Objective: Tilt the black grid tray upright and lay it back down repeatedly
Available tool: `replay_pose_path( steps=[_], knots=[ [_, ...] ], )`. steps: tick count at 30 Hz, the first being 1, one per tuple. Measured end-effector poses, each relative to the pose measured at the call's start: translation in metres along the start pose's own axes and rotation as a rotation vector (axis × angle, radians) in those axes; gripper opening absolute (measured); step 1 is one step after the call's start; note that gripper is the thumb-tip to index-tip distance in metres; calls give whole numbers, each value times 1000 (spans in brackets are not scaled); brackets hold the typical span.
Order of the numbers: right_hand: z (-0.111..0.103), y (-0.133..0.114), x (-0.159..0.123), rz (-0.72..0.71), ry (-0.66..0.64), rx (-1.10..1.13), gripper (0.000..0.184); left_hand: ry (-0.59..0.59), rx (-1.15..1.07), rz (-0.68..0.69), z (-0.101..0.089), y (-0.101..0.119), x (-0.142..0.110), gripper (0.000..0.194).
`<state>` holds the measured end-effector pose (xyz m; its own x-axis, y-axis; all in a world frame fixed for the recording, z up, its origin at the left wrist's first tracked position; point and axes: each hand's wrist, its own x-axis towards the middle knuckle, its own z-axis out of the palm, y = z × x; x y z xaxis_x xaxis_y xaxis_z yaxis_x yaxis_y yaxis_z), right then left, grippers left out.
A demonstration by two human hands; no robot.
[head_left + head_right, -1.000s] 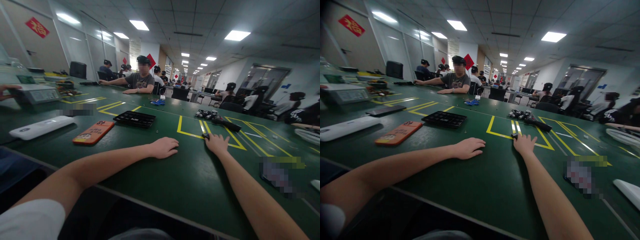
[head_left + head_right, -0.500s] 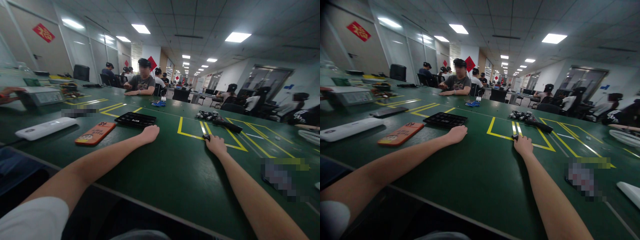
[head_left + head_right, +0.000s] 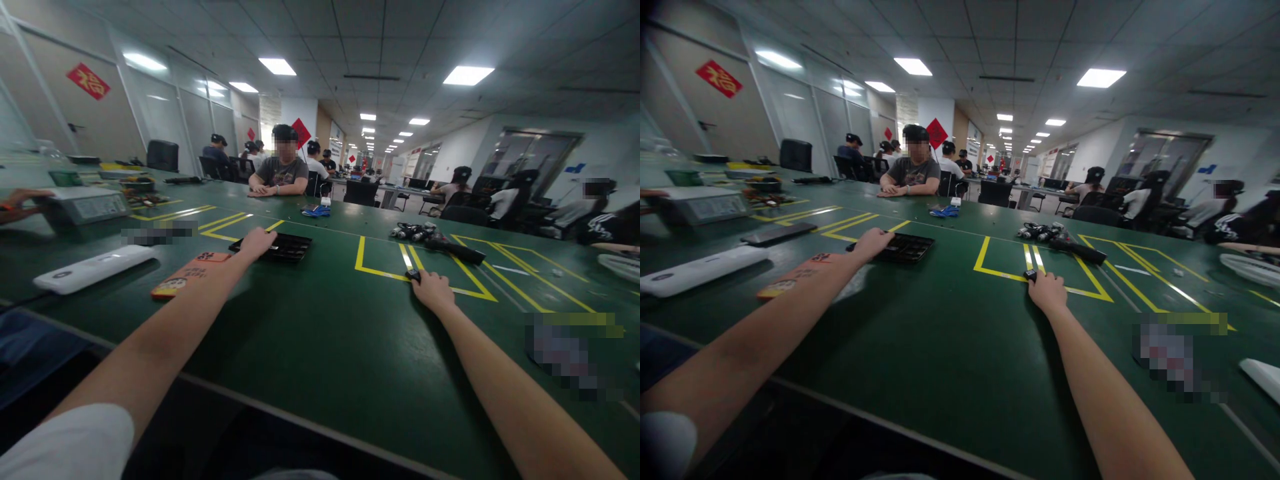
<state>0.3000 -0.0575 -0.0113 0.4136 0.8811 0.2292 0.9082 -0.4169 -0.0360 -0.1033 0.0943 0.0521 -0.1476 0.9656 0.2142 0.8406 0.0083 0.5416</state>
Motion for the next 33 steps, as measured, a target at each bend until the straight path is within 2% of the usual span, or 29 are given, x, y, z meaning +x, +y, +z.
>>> replay_pose_path(
  steps=[2,4,7,12,17,20,22,25,28,31,33],
  knots=[
    [0,0,0,-5,5,-2,46,-25,264,25,3,-6,2,51],
    [0,0,0,-3,4,-4,46,-90,421,46,7,-9,4,60],
    [1,3,1,3,2,3,47,-165,482,66,11,-10,8,61],
    [4,-1,6,-43,14,158,43,-122,467,135,14,-8,-3,54],
    [6,-50,-8,-168,41,672,45,-12,305,312,32,18,-36,50],
    [6,-82,-23,-287,-25,991,52,-71,83,436,49,36,-59,42],
    [6,-94,-32,-345,-75,1156,54,-143,-72,532,60,44,-73,35],
    [7,-98,-38,-424,-121,1321,53,-253,-218,684,74,47,-88,29],
    [10,-95,-38,-477,-185,1396,54,-329,-259,807,81,45,-94,28],
    [7,-92,-40,-497,-271,1399,56,-371,-281,850,81,45,-99,29],
    [1,-92,-44,-520,-279,1362,55,-393,-305,848,80,46,-103,30]
  ],
)
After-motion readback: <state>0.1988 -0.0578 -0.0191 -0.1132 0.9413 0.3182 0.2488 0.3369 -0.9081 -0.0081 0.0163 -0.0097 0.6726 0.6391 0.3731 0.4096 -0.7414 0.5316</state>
